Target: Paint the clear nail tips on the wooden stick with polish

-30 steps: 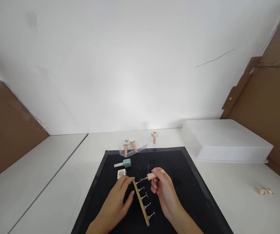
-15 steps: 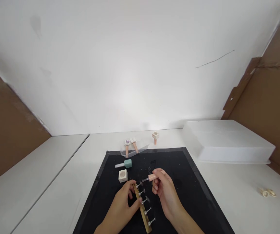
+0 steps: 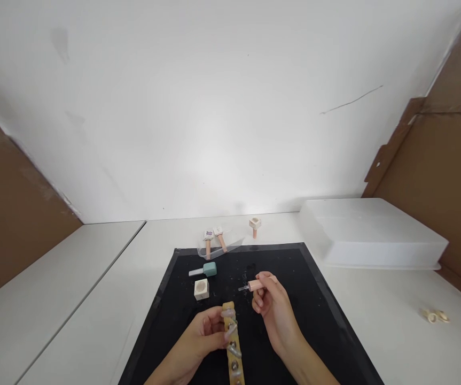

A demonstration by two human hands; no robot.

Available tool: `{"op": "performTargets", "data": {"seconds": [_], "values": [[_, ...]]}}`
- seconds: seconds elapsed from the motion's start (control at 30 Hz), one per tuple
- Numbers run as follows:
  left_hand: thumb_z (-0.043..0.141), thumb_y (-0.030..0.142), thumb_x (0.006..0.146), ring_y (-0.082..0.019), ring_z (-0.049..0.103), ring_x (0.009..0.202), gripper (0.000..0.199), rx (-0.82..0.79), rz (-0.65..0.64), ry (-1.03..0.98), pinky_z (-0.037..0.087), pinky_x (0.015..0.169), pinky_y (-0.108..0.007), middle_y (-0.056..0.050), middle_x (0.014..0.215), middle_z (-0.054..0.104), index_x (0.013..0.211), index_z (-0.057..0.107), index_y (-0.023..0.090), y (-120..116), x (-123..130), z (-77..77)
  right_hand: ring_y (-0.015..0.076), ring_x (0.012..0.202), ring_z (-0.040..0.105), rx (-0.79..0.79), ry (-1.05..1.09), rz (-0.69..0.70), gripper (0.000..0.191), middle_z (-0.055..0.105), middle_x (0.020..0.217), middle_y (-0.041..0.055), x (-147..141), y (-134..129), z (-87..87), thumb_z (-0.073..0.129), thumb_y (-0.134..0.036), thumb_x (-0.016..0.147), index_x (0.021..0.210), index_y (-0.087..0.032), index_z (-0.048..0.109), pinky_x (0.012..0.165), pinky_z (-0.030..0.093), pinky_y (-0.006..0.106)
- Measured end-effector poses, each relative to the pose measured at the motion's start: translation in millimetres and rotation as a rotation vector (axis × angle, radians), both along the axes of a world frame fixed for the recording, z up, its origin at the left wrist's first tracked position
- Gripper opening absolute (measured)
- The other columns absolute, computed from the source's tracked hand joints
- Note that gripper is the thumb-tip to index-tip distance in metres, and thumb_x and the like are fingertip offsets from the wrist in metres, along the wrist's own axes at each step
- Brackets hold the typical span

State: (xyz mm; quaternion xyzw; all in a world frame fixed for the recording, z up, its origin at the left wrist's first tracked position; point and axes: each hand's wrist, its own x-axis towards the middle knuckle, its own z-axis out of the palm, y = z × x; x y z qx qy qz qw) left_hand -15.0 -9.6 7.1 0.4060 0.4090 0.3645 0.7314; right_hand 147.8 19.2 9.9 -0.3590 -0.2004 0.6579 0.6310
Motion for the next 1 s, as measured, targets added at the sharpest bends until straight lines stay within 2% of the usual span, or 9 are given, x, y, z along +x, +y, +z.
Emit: {"op": "performTargets", "data": {"seconds": [0.17,0.37,0.63,0.8,1.0], "values": [[0.068,0.021,0.067,-0.015,0.059,0.076,0.033,-0.152,0.009,-0.151,0.041,0.076,-0.031,-0.01,0.089,0.067,0.097,0.058,0.013,0.3,-3.9,4.2,0.0089,0.044,0.035,0.088,-0.051,0.065,0.013,0.045,0.056,-0.0049,1.7,-4.7,6.3,0.064,-0.032,0.076,0.075,-0.021,0.059,0.042,0.03,0.023],[0.063,0.026,0.075,-0.012,0.059,0.07,0.04,-0.206,0.03,-0.249,0.042,0.07,-0.027,-0.007,0.082,0.066,0.111,0.052,0.014,0.3,-6.9,5.3,0.0095,0.045,0.036,0.229,-0.202,0.152,0.019,0.043,0.051,-0.0046,1.9,-9.6,6.2,0.065,-0.037,0.076,0.075,-0.018,0.06,0.045,0.03,0.023],[0.063,0.025,0.075,-0.011,0.058,0.073,0.031,-0.156,0.061,-0.318,0.042,0.069,-0.025,-0.006,0.082,0.064,0.103,0.062,0.013,0.4,-9.1,1.4,0.0104,0.047,0.041,0.33,-0.299,0.192,0.027,0.048,0.064,-0.002,0.4,-15.4,5.0,0.064,-0.047,0.073,0.077,-0.02,0.06,0.045,0.035,0.024],[0.064,0.023,0.074,-0.011,0.057,0.072,0.03,-0.154,0.112,-0.362,0.042,0.067,-0.024,-0.004,0.079,0.064,0.103,0.064,0.016,2.9,-9.6,0.1,0.0109,0.049,0.044,0.393,-0.355,0.283,0.022,0.049,0.063,-0.002,1.9,-15.8,4.1,0.063,-0.043,0.076,0.081,-0.021,0.061,0.046,0.037,0.023],[0.064,0.024,0.074,-0.009,0.057,0.07,0.027,-0.152,0.115,-0.404,0.041,0.066,-0.022,-0.004,0.08,0.064,0.1,0.065,0.017,3.4,-11.3,-0.3,0.0112,0.05,0.044,0.412,-0.368,0.307,0.019,0.049,0.064,-0.0012,2.7,-14.2,2.3,0.063,-0.039,0.076,0.079,-0.02,0.062,0.045,0.037,0.023]]}}
